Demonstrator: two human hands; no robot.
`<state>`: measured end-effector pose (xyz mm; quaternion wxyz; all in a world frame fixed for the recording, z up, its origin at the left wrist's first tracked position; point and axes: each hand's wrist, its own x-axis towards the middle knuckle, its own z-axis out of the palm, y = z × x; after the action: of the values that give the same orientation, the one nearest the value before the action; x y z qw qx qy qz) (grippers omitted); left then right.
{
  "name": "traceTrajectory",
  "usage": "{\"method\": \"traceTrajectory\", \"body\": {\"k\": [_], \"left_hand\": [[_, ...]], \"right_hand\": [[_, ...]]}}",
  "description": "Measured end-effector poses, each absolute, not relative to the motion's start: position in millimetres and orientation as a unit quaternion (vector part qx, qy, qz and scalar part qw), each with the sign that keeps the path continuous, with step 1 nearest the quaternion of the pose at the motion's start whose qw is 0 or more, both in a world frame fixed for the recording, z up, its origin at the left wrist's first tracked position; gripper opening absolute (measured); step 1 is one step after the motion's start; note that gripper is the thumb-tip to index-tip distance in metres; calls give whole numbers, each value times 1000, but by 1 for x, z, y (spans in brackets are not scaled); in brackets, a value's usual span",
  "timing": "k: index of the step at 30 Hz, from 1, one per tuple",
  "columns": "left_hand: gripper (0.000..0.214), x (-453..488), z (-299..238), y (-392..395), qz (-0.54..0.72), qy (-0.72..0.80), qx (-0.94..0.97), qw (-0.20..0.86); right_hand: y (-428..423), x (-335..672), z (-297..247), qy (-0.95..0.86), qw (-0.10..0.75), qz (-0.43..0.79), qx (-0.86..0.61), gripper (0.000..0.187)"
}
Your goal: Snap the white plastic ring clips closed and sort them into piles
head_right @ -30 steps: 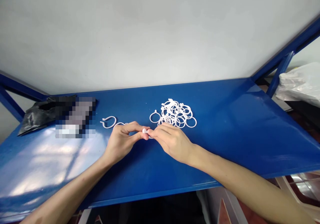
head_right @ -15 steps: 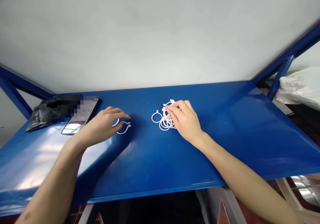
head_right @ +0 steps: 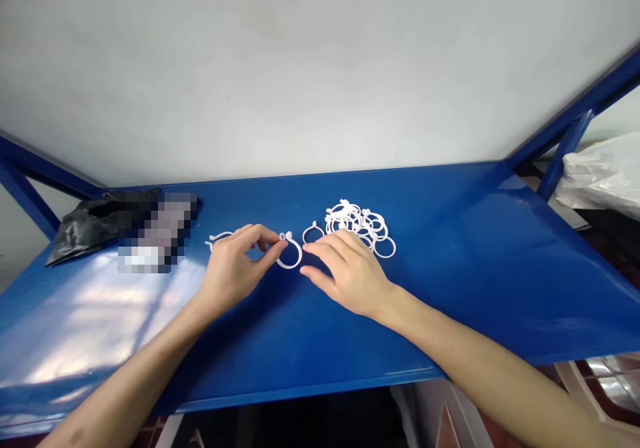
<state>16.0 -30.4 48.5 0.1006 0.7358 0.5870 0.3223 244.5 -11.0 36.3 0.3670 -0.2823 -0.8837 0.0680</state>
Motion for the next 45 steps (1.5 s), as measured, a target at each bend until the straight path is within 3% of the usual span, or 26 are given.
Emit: {"method": "traceTrajectory", "body": {"k": [8, 16, 21, 28, 35, 39, 45], "left_hand": [[15, 26, 47, -40, 419, 536, 723, 119], [20, 30, 44, -41, 439, 528, 648, 331], [22, 32, 43, -44, 428, 517, 651, 355], [10, 37, 44, -48, 432, 509, 686, 289], [15, 35, 38, -46, 417, 469, 756, 187], [17, 15, 51, -29, 297, 468, 823, 123], [36, -49, 57, -10, 25, 651, 756, -61]], "right_hand": [[-20, 238, 32, -841, 424, 173, -287, 29], [-17, 237, 31, -849, 438, 123, -270, 26], [-16, 238, 33, -860, 440, 107, -234, 21], [-18, 241, 35, -875, 423, 109, -211, 22], [-17, 241, 33, -901, 385, 36, -196, 25], [-6, 245, 37, -887, 392, 2, -243, 20], [26, 267, 38, -829, 413, -37, -376, 19]]}}
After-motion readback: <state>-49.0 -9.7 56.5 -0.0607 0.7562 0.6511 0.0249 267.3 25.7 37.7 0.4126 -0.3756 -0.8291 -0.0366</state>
